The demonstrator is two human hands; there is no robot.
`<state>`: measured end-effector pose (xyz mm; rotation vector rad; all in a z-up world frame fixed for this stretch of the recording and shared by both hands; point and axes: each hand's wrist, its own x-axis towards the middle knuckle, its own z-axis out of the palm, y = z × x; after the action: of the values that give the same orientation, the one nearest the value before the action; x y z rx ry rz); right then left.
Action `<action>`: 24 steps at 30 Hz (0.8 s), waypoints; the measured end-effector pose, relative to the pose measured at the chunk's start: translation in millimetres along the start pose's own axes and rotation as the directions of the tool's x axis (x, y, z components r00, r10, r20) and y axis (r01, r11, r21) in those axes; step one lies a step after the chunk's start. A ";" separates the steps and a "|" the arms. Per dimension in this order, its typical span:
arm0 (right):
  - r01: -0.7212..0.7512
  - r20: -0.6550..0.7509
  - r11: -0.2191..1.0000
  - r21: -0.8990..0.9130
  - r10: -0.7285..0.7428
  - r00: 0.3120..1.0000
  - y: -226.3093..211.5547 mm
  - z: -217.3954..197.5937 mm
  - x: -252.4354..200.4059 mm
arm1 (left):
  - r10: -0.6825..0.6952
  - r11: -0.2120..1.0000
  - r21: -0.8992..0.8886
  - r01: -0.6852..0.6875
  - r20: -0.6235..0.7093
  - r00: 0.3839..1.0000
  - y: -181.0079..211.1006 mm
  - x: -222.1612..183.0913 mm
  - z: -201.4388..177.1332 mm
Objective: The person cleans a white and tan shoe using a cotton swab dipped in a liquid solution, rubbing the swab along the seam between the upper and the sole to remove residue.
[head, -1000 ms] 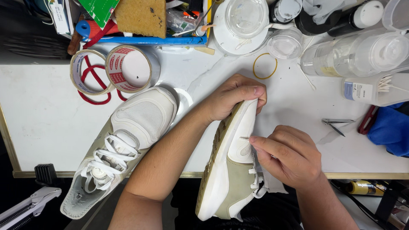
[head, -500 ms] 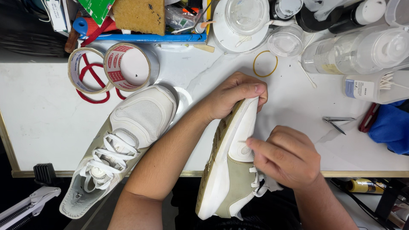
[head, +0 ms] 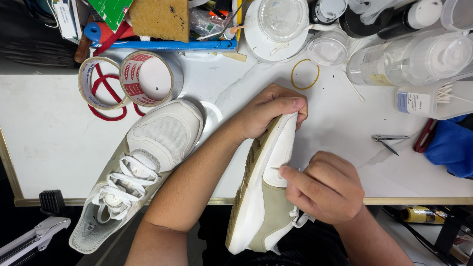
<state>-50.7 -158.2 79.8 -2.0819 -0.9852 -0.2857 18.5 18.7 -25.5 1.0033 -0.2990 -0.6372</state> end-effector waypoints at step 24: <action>-0.192 0.070 0.977 0.095 0.185 0.980 3.8 -3.8 6.2 | -0.014 1.000 -0.012 0.013 -0.021 1.000 -4.2 1.7 0.3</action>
<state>-43.3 -159.0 83.2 -2.0829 -0.8126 -0.0732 18.2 15.9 -29.0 1.0010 -0.2696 -0.6395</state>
